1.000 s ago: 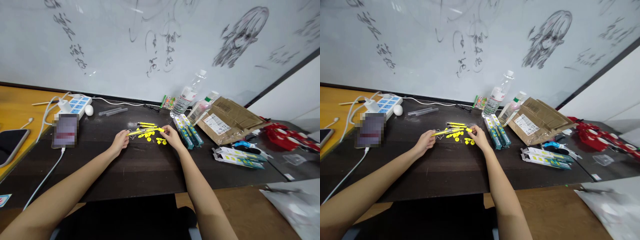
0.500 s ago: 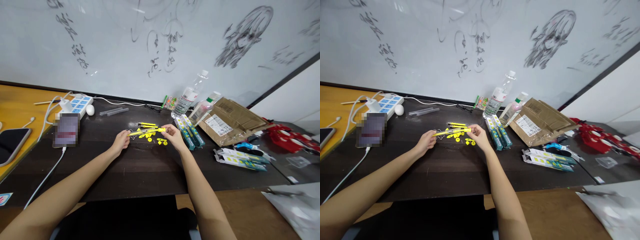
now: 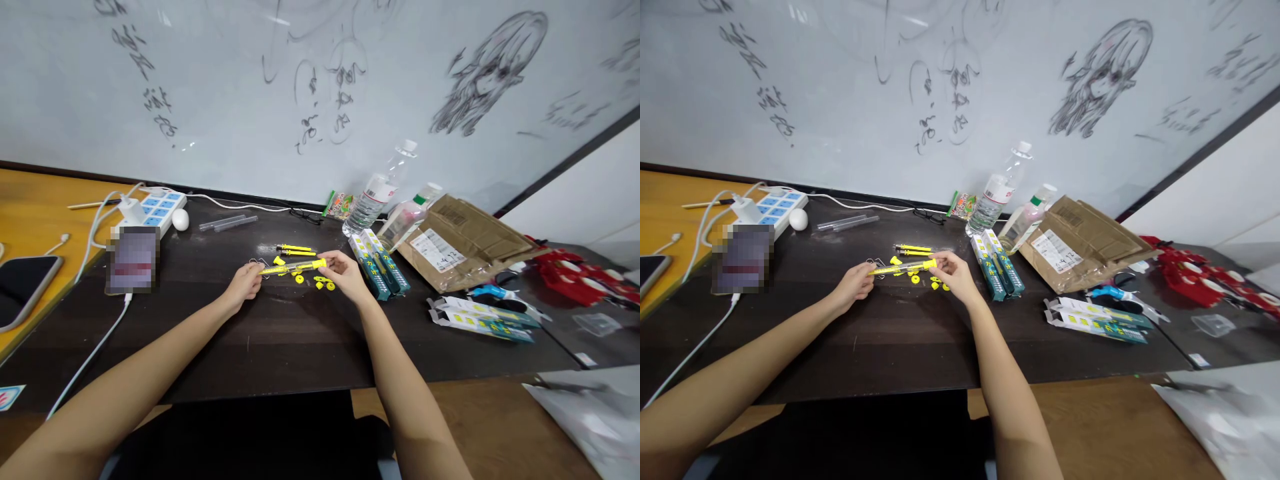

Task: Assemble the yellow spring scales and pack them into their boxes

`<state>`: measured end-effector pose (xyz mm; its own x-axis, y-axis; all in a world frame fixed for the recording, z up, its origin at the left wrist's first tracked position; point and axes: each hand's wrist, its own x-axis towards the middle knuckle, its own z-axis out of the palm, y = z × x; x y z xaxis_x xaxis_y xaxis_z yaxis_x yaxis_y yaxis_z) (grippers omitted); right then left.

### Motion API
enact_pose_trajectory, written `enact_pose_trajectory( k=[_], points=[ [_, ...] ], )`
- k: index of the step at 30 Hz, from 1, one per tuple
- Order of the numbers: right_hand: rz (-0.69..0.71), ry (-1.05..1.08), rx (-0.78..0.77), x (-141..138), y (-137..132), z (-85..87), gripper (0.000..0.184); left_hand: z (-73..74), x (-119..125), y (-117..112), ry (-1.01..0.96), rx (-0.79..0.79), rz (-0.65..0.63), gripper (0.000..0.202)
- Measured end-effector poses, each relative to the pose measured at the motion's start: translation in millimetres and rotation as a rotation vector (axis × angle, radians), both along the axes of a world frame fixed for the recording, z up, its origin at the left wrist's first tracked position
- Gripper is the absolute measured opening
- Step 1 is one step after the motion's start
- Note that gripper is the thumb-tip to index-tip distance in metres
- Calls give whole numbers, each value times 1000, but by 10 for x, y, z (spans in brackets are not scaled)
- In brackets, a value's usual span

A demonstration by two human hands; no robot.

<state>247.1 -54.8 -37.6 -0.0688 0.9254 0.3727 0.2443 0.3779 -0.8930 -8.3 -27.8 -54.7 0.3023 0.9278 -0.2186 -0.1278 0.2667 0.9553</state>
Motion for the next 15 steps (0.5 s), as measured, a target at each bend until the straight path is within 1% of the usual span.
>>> enact_pose_trajectory(
  k=[5,15],
  points=[
    [-5,-14,5,-15,-11,10,32,11,3,1,-13,-21,-10,29],
    [-22,-2,-7,-11,-40,55,34,-26,-1,6,-45,-30,-7,30]
  ],
)
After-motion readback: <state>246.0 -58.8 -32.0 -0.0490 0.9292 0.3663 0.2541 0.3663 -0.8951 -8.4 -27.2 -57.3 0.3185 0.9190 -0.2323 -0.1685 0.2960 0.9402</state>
